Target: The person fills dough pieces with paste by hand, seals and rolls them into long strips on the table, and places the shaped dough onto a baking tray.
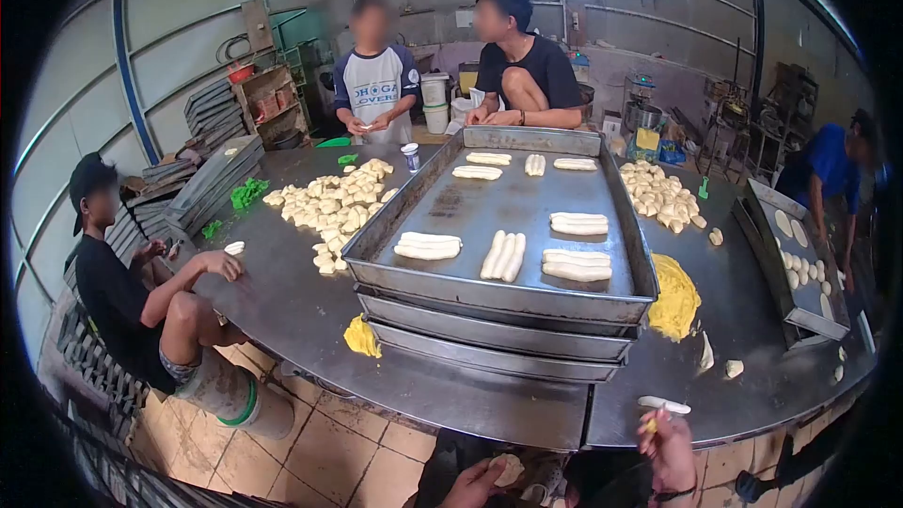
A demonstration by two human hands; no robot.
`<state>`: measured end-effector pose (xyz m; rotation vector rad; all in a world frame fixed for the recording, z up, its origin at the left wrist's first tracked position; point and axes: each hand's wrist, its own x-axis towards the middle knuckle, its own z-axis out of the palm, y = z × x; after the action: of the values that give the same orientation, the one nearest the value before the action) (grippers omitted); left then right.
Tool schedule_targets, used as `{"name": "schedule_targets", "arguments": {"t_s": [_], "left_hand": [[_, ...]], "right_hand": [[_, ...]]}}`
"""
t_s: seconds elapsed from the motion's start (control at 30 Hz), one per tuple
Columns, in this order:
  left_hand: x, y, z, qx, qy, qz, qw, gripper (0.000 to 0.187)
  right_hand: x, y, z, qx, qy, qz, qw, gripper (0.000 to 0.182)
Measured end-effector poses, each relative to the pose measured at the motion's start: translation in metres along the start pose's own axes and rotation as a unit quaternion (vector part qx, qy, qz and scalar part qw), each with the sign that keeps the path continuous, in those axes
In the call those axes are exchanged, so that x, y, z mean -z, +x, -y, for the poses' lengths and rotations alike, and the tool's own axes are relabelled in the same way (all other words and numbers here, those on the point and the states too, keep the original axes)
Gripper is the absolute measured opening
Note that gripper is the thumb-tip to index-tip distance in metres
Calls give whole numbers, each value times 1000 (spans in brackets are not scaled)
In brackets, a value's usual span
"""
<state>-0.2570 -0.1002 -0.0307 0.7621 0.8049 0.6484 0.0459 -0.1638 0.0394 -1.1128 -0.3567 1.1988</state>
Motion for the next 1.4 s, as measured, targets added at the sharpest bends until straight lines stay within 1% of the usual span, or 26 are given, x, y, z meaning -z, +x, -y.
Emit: {"name": "schedule_targets", "arguments": {"t_s": [0.03,0.1,0.13,0.2,0.23,0.3,0.33,0.37,0.4,0.53,0.57,0.63,0.7,0.73,0.8,0.83,0.9,0.97,1.0,1.03,1.07,1.1,1.13,1.2,1.33,1.4], "left_hand": [[-6,-3,-1,0,-3,1,1000,33],[-17,-7,1,5,12,-46,999,32],[-13,-3,10,5,11,-46,999,32],[7,14,45,-20,-37,85,995,33],[14,21,60,-19,-34,88,995,33],[11,24,64,-46,-83,222,971,35],[10,20,68,-44,-81,225,970,35],[-13,3,43,19,-39,161,986,36],[-27,-8,26,81,5,96,992,36],[-40,-10,24,86,107,74,988,37],[-41,-9,23,56,104,89,989,36],[-46,-11,20,30,103,109,988,36],[-59,-16,-2,-58,177,118,975,32],[-59,-13,-4,-55,180,121,975,32],[-59,-5,-8,60,230,83,968,35],[-62,-5,-13,63,233,87,966,35],[-73,-7,-27,171,180,102,963,46],[-66,0,-12,202,144,135,959,49],[-64,2,-7,230,103,165,954,51],[-64,1,0,232,105,168,952,51],[-83,-11,-14,212,22,201,956,38],[-93,-17,-21,191,-62,231,952,27],[-85,-11,-12,193,-62,233,951,27],[-63,2,8,227,58,190,954,50],[-62,0,1,244,5,171,954,49],[-70,-4,-12,192,82,210,955,50]], "right_hand": [[8,-5,-12,-18,-52,-6,998,8],[-1,-24,-34,55,-150,20,987,11],[-31,-45,-17,73,-230,84,967,4],[-43,-61,-27,46,-212,83,973,6],[-45,-65,-36,50,-193,89,976,6],[-54,-74,-37,-38,-127,135,982,7],[-43,-70,-52,-85,-107,136,981,10],[-43,-74,-61,-96,-86,120,984,11],[-50,-80,-62,-49,-147,129,979,11],[-91,-107,-42,89,-239,116,960,12],[-91,-107,-37,92,-237,111,961,12],[-89,-110,-30,-23,-183,88,979,7],[-53,-96,-58,-11,-133,95,987,6],[-40,-92,-69,1,-85,106,991,8],[-60,-101,-51,43,-102,73,991,8],[-68,-105,-44,84,-123,43,988,9],[-68,-106,-44,128,-131,41,982,8],[-67,-109,-43,144,-264,37,953,13],[-66,-108,-44,145,-262,31,954,13],[-64,-103,-47,268,-396,44,877,14],[-61,-99,-48,379,-517,56,765,16],[-59,-97,-51,378,-519,52,765,16],[-58,-97,-56,375,-516,30,770,16],[-59,-98,-55,371,-511,9,775,16],[-58,-98,-52,376,-489,49,786,16],[-56,-97,-51,386,-500,56,773,16]]}}
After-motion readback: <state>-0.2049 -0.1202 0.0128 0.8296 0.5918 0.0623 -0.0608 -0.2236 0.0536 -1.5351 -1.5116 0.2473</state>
